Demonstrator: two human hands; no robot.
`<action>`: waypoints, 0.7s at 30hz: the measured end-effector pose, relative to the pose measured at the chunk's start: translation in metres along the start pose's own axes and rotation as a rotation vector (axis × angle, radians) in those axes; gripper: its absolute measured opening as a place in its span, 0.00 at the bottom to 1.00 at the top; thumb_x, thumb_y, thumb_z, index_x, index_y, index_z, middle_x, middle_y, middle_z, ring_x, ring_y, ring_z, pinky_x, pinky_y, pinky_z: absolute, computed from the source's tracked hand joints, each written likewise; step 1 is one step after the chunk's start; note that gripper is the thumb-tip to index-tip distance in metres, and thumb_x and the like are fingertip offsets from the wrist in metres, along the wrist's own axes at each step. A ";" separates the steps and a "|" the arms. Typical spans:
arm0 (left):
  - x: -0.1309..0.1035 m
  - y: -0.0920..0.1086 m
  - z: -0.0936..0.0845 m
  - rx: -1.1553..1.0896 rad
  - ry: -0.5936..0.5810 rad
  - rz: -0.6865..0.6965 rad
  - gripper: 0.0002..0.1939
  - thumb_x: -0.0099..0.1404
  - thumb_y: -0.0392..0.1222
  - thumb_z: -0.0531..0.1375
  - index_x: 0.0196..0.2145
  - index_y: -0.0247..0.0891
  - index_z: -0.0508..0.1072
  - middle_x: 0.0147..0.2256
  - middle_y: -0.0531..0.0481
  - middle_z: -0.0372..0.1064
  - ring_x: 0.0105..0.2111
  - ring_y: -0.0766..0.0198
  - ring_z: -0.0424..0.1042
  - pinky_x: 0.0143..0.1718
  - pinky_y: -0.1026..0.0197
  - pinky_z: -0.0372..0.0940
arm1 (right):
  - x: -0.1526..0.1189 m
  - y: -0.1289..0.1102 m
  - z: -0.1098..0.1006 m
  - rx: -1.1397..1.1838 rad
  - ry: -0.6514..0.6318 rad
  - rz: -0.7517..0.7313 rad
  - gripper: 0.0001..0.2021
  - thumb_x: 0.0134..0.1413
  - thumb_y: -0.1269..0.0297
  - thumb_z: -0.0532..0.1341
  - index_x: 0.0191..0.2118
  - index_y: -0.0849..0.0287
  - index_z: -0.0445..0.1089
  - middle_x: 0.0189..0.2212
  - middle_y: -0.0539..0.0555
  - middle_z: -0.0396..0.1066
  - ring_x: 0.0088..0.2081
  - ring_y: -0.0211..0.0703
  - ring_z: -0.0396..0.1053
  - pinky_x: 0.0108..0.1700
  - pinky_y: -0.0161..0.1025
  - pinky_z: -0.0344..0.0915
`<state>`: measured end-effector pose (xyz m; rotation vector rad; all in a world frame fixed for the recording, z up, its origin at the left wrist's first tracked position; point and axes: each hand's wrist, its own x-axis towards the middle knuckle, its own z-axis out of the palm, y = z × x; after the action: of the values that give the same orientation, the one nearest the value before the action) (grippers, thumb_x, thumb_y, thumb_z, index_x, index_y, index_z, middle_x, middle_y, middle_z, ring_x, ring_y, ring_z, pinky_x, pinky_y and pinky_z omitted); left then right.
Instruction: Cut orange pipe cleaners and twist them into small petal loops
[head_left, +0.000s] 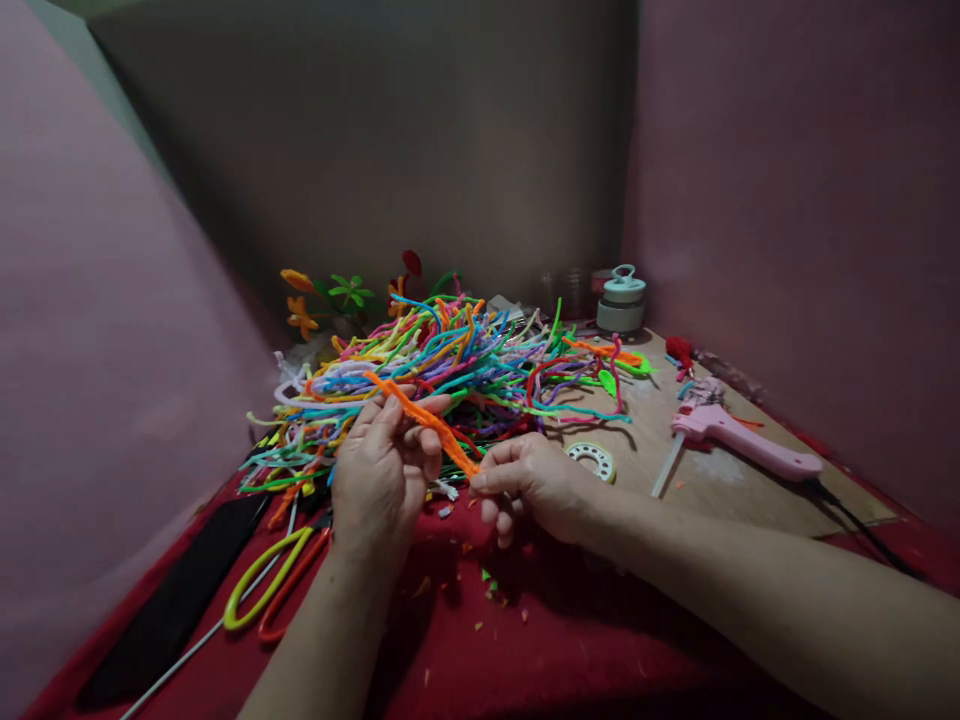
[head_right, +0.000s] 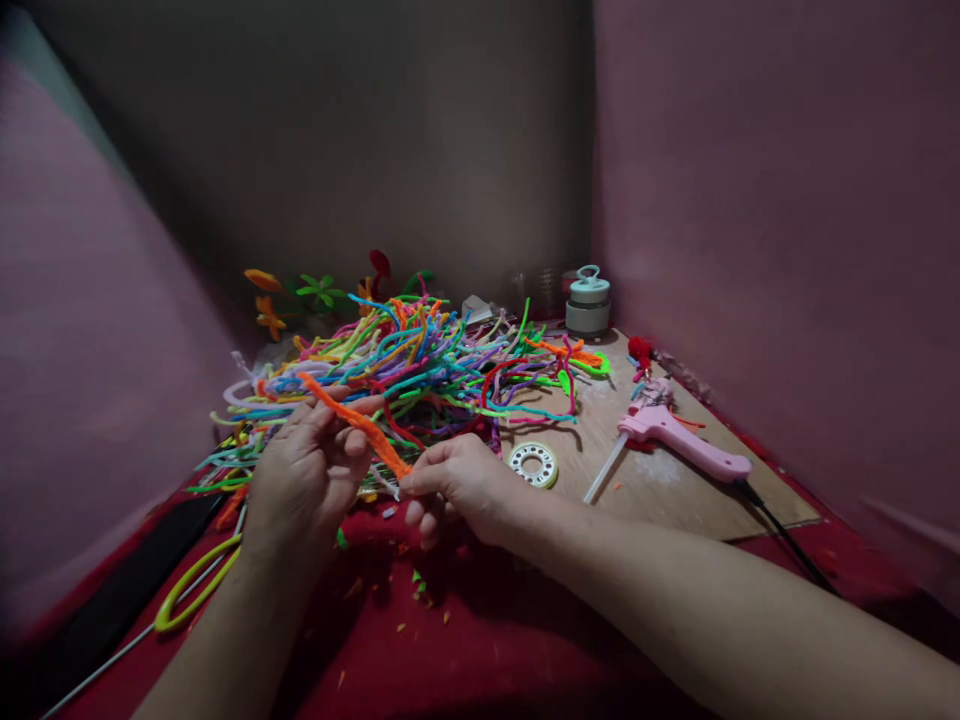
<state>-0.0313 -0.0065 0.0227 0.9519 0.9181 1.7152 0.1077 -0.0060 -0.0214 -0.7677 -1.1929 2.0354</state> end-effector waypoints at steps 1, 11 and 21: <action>0.000 0.001 0.000 -0.002 -0.014 -0.009 0.02 0.57 0.34 0.55 0.31 0.37 0.65 0.25 0.49 0.73 0.14 0.74 0.63 0.16 0.73 0.59 | 0.000 0.000 0.000 0.006 -0.002 -0.005 0.06 0.39 0.69 0.61 0.20 0.64 0.64 0.14 0.50 0.68 0.12 0.33 0.62 0.15 0.31 0.63; -0.003 -0.004 -0.002 0.179 -0.110 -0.247 0.09 0.49 0.37 0.65 0.28 0.34 0.69 0.17 0.58 0.62 0.13 0.78 0.56 0.13 0.74 0.51 | 0.001 -0.002 -0.003 0.017 0.030 -0.031 0.05 0.39 0.70 0.61 0.20 0.63 0.64 0.14 0.49 0.68 0.12 0.33 0.62 0.15 0.30 0.61; -0.008 -0.007 0.001 0.472 0.002 -0.135 0.11 0.47 0.41 0.65 0.21 0.34 0.65 0.12 0.61 0.50 0.11 0.78 0.47 0.12 0.72 0.43 | 0.000 0.002 0.006 -0.345 0.022 -0.094 0.10 0.43 0.72 0.57 0.16 0.62 0.61 0.10 0.46 0.63 0.10 0.31 0.58 0.12 0.27 0.53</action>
<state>-0.0253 -0.0115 0.0153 1.1592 1.3919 1.4102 0.1031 -0.0095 -0.0205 -0.8745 -1.5608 1.7620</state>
